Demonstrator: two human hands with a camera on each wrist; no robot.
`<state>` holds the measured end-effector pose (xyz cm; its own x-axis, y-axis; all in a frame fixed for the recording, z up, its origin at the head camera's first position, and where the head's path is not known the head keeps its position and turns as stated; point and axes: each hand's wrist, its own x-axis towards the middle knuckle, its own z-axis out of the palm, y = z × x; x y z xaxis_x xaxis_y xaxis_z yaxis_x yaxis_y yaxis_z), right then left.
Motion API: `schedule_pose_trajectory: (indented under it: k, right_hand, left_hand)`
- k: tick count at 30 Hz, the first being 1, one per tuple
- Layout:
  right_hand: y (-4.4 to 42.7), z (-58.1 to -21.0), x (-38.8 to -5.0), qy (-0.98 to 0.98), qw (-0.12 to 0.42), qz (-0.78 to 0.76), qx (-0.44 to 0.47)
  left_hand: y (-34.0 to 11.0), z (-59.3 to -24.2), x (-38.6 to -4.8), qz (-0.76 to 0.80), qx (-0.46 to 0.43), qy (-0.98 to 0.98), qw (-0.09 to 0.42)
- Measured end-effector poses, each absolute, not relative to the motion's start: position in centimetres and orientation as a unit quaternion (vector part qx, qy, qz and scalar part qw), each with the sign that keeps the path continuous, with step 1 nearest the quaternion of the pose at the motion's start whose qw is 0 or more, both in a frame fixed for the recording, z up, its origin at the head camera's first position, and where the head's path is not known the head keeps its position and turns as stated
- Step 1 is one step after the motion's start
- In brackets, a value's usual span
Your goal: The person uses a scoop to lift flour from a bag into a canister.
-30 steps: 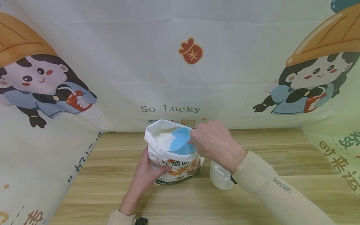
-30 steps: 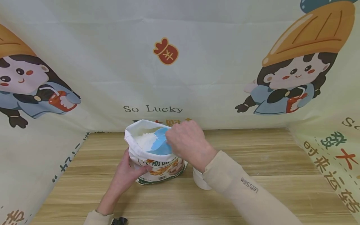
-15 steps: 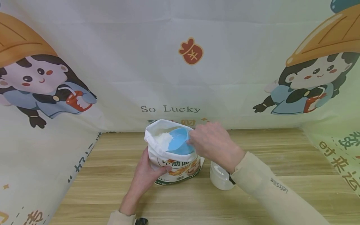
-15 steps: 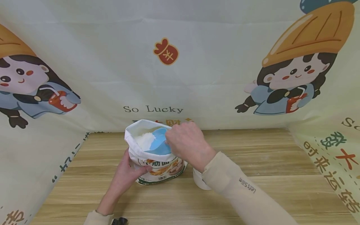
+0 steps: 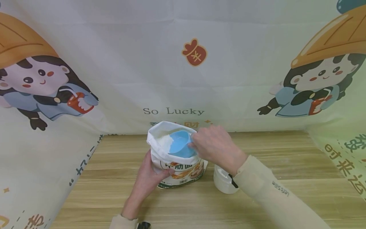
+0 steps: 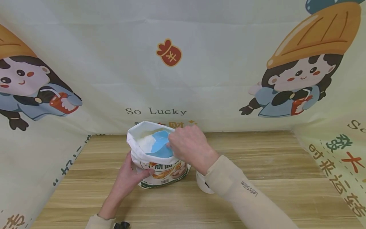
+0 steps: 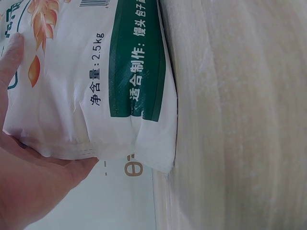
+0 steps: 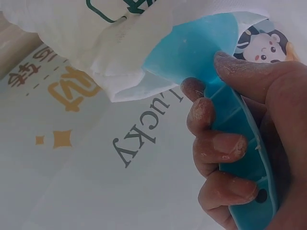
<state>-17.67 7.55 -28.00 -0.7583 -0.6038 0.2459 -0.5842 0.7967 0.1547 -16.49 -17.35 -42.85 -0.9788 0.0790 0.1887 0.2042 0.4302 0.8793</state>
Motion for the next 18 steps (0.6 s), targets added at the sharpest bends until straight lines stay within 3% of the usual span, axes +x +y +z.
schedule_pose_trajectory:
  k: [18]
  right_hand:
    - [7.2,-29.8,-18.4,-0.93,0.159,-0.006,0.331]
  left_hand:
    - [-17.4,-42.8,-16.5,-0.525,-0.076,-0.846,0.06]
